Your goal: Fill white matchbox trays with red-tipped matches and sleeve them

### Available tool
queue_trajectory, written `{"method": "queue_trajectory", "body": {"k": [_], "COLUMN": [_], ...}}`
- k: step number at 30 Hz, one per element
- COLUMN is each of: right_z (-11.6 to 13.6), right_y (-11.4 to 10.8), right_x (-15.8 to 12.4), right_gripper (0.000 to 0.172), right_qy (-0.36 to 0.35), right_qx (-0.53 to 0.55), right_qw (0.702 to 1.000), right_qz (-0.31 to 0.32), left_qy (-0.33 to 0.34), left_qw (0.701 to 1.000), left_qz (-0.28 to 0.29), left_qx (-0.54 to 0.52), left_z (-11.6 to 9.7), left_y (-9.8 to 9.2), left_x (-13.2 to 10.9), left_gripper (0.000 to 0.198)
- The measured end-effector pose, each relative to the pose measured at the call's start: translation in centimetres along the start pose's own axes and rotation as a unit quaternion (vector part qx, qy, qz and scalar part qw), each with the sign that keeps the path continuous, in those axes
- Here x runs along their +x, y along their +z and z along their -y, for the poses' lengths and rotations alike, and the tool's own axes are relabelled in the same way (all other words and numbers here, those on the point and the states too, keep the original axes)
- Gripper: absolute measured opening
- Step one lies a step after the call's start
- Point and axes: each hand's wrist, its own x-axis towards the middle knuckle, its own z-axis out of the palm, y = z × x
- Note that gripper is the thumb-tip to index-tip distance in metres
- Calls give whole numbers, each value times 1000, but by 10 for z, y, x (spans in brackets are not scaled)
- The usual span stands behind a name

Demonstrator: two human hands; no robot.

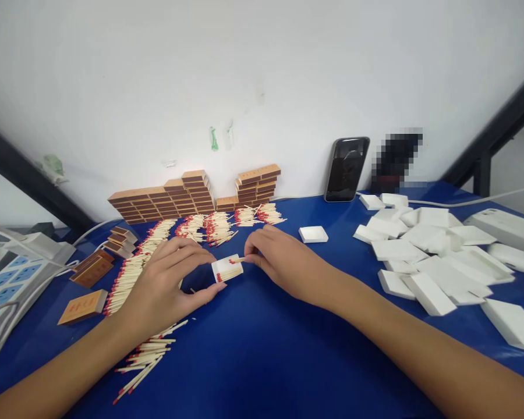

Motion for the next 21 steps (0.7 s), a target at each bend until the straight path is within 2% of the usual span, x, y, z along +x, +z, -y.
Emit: {"method": "queue_trajectory", "body": {"k": [4, 11, 16, 21], "right_z": [-1, -14, -32, -36], "right_y": [3, -9, -12, -9], "right_x": [0, 2, 4, 4], "right_gripper": [18, 18, 24, 24], "right_qy": [-1, 19, 52, 46], "right_qx": [2, -31, -55, -61], "right_qw": [1000, 999, 997, 997], "right_qz": [10, -8, 23, 32], "left_qy": [5, -17, -24, -16], "left_qw": [1000, 1000, 999, 999], "left_qz": [12, 21, 31, 35], "left_qx": [4, 5, -16, -28], "left_z": [-2, 5, 8, 8], "left_y": [0, 1, -1, -2], "left_x": [0, -3, -2, -1], "left_gripper": [21, 24, 26, 29]}}
